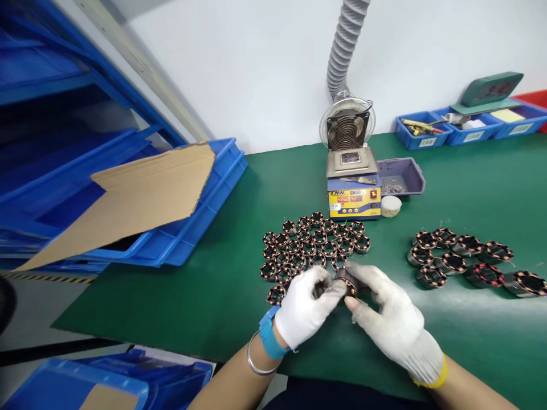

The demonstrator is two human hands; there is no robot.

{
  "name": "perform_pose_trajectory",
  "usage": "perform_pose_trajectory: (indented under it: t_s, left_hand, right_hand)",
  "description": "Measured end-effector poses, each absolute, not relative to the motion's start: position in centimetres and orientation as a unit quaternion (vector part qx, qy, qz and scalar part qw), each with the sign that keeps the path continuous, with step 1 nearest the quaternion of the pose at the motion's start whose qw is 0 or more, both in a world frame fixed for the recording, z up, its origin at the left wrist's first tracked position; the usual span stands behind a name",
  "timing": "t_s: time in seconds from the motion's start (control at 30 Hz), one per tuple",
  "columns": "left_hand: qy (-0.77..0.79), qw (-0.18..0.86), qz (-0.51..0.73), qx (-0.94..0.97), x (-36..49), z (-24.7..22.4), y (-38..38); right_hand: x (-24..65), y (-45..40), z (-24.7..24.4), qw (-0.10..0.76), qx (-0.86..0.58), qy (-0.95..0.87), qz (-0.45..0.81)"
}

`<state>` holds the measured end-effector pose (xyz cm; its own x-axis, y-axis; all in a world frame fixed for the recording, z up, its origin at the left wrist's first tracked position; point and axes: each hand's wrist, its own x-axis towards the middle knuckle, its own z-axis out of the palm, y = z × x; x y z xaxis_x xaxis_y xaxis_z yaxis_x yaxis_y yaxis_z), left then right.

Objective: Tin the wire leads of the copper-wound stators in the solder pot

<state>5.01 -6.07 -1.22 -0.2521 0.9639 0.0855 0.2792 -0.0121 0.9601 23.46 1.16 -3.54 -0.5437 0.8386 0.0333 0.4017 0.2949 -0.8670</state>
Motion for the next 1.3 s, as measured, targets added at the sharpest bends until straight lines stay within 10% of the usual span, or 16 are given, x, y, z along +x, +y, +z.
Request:
perform_pose_trajectory:
  t_s: [0.3,0.6,0.83,1.1,1.3]
  left_hand:
    - [0.558,0.248,0.702,0.366,4.2,-1.3,-7.4]
    - [0.594,0.430,0.461,0.500,5.8,-1.0,-6.9]
    - [0.570,0.317,0.699,0.291,3.6,-0.4,-7.2]
    - [0.585,0.514,0.480,0.403,5.3,0.0,-6.7]
    - [0.575,0.418,0.631,0.311,4.3,0.6,-7.7]
  right_hand:
    - [22.9,1.0,-1.9,0.254,-0.449,-0.703,0.490]
    - [22.7,0.8,-2.0,0.273,-0.434,-0.702,0.495]
    - [23.2,0.8,-2.4,0.266,-0.430,-0.734,0.453]
    - [23.2,0.6,-2.1,0.281,-0.424,-0.747,0.429]
    - [23.2,3.2,0.4,0.273,-0.440,-0.760,0.392]
